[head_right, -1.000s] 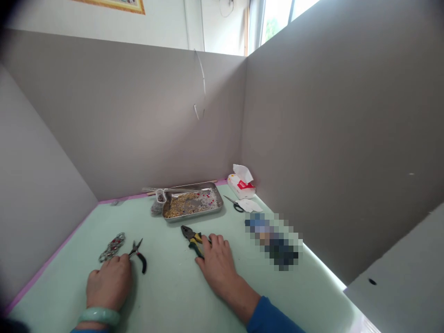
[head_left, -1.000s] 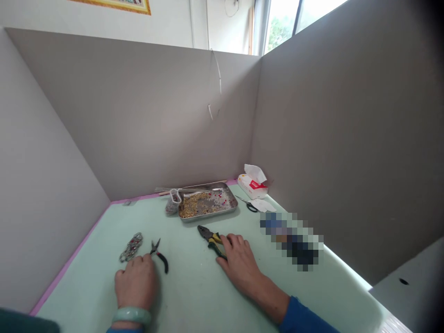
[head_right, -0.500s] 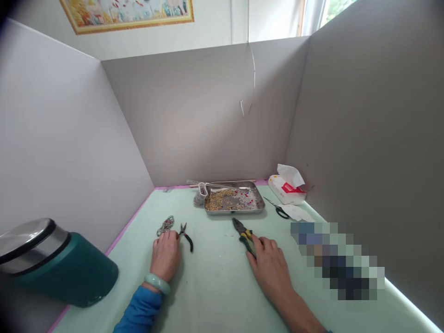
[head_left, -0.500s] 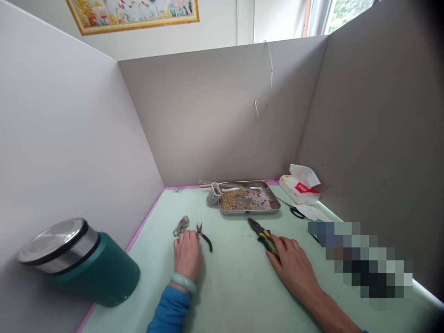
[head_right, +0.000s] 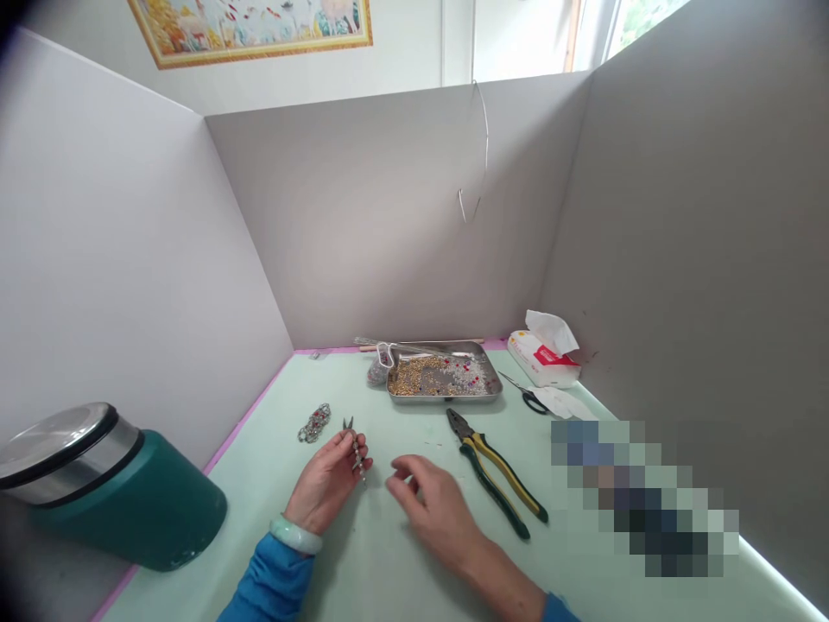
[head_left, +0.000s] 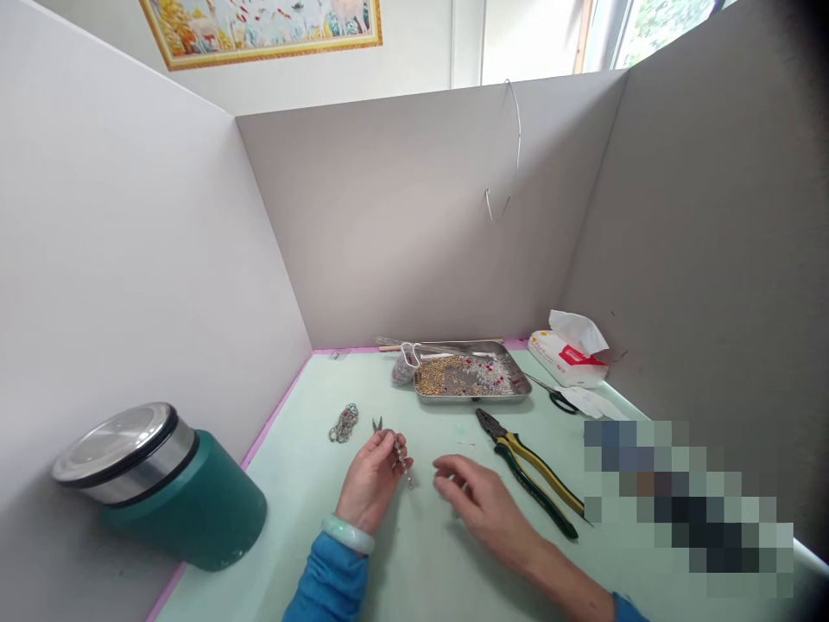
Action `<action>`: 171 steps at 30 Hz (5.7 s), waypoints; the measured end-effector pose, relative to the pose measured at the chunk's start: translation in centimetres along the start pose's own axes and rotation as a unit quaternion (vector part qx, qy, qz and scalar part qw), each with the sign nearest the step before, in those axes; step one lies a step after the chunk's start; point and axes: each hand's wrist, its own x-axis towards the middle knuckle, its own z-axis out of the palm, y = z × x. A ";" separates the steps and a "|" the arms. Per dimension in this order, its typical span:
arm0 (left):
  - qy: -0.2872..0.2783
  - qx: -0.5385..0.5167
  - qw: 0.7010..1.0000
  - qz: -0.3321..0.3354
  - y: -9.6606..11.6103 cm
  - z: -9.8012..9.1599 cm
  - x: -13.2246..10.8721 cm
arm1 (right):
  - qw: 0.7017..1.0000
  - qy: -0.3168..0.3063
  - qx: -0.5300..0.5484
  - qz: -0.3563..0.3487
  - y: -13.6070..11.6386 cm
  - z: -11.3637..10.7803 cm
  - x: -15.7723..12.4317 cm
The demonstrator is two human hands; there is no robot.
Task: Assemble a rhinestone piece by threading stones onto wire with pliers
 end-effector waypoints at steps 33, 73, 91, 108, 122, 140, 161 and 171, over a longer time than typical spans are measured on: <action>-0.027 0.094 0.995 -0.024 -2.1 0.3 -0.1 | 0.959 -0.073 0.252 0.106 2.5 3.5 1.3; -0.070 0.144 0.987 -0.029 -2.0 1.3 -0.8 | 0.910 -0.116 0.372 0.142 2.5 2.7 1.4; 0.211 0.864 0.457 0.039 0.4 -3.3 0.8 | 0.944 -0.135 0.284 0.095 2.8 3.3 0.8; -0.066 0.427 0.897 0.095 -2.5 0.3 0.0 | 0.892 -0.018 0.446 0.063 2.6 2.8 1.2; 0.034 0.411 0.906 0.091 -2.8 0.9 -0.1 | 0.908 0.024 0.416 0.043 2.2 1.5 1.4; 0.003 0.288 0.958 0.007 -2.0 0.9 -0.3 | 0.978 0.059 -0.182 -0.079 2.1 2.0 0.9; 0.021 0.463 0.877 0.125 -1.6 0.2 -0.2 | 0.976 0.042 -0.202 -0.075 2.4 2.0 0.8; 0.007 0.479 0.867 0.139 -1.4 0.0 -0.2 | 0.974 0.044 -0.207 -0.086 2.4 2.1 0.7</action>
